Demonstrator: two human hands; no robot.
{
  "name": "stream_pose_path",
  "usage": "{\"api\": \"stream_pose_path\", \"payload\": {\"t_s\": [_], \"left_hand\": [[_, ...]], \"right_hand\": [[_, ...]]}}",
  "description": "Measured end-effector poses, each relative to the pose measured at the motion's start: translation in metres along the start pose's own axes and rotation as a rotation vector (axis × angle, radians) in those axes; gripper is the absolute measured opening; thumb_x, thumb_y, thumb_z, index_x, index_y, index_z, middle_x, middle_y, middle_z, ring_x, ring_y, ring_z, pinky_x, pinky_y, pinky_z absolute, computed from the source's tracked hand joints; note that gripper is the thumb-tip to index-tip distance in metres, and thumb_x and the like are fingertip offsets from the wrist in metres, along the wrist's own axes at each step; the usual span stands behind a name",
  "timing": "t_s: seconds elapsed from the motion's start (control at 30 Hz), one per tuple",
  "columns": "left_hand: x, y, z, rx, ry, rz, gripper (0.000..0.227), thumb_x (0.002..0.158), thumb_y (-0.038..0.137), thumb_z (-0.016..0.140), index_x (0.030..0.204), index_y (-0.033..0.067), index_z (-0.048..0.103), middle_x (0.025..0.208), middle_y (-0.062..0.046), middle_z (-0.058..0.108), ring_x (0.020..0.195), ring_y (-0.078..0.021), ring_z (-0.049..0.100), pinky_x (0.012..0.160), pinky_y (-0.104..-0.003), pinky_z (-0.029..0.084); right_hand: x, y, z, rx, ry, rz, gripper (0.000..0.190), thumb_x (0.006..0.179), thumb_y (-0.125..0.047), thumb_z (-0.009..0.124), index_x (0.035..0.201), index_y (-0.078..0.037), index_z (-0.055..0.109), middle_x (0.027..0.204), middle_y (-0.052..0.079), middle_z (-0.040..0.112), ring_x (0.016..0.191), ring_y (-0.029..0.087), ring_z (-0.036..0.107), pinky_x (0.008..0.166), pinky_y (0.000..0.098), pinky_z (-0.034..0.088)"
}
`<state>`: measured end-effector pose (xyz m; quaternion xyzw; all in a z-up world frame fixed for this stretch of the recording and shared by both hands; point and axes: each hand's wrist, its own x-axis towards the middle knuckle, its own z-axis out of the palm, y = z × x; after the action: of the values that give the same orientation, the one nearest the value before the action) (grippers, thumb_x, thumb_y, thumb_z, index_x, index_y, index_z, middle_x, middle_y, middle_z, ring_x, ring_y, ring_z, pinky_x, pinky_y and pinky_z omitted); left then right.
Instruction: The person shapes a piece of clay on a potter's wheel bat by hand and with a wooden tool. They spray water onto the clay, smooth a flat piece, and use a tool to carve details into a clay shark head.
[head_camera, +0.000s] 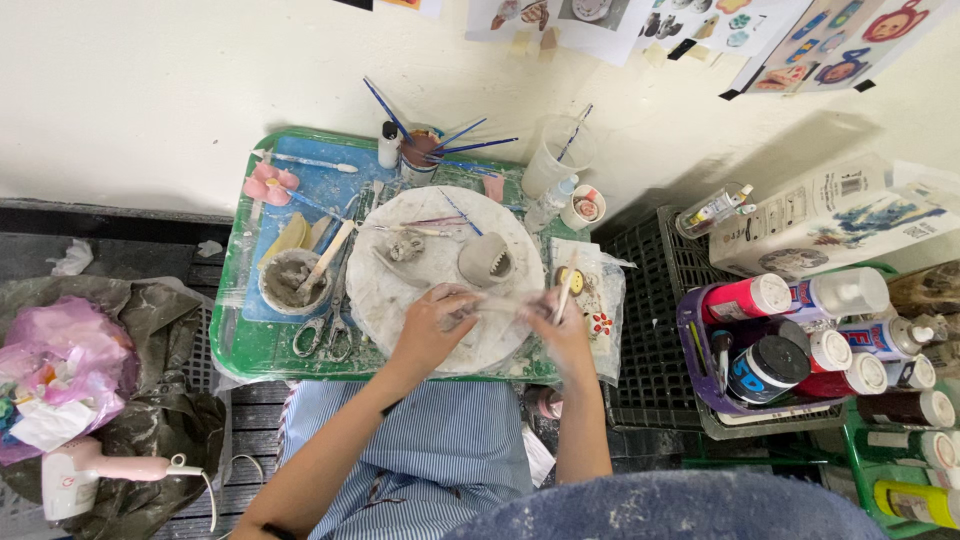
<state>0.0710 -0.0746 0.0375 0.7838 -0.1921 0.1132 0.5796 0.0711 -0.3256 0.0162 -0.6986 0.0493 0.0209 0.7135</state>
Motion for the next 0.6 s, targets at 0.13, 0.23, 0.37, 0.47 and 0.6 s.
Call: {"api": "stream_pose_path", "payload": {"t_s": [0.13,0.23,0.37,0.47,0.6], "left_hand": [[0.005,0.008,0.023,-0.034,0.07,-0.166,0.038,0.087,0.017,0.076,0.124,0.0082,0.071,0.113,-0.011,0.072,0.094,-0.023,0.072,0.085,-0.034,0.056],[0.003,0.013,0.022,0.038,0.041,-0.139,0.038,0.083,0.019,0.078,0.119,0.0076,0.07,0.114,-0.013,0.07,0.094,-0.0254,0.07,0.086,-0.037,0.055],[-0.01,0.008,0.018,0.185,-0.001,0.18,0.026,0.086,0.021,0.075,0.11,0.0113,0.073,0.116,-0.01,0.074,0.106,-0.0343,0.067,0.096,-0.044,0.049],[-0.013,-0.001,0.014,0.05,-0.127,0.144,0.023,0.094,0.022,0.07,0.111,0.0057,0.07,0.118,-0.013,0.074,0.108,-0.035,0.068,0.101,-0.046,0.046],[-0.007,-0.014,-0.003,0.112,-0.188,-0.026,0.029,0.09,0.026,0.073,0.11,0.0052,0.071,0.104,-0.013,0.074,0.099,-0.0319,0.069,0.096,-0.042,0.05]], "right_hand": [[0.026,0.004,-0.019,0.068,-0.118,-0.099,0.037,0.089,0.013,0.07,0.101,-0.011,0.044,0.107,0.006,0.061,0.1,0.016,0.064,0.087,0.0308,0.057],[0.029,-0.005,-0.03,0.082,-0.362,-0.084,0.041,0.089,0.016,0.07,0.1,-0.012,0.042,0.106,0.005,0.059,0.101,0.014,0.061,0.087,0.0316,0.055],[0.023,-0.019,-0.03,0.072,-0.498,-0.006,0.039,0.086,0.014,0.069,0.098,-0.013,0.043,0.109,0.007,0.063,0.104,0.016,0.064,0.088,0.0314,0.055],[0.025,-0.025,-0.024,0.134,-0.465,0.01,0.037,0.086,0.01,0.068,0.097,-0.013,0.043,0.109,0.007,0.065,0.106,0.015,0.065,0.089,0.0308,0.056],[0.019,-0.004,-0.001,-0.047,-0.268,0.045,0.038,0.083,0.012,0.072,0.098,-0.013,0.048,0.103,0.007,0.066,0.095,0.016,0.066,0.083,0.0299,0.057]]}}
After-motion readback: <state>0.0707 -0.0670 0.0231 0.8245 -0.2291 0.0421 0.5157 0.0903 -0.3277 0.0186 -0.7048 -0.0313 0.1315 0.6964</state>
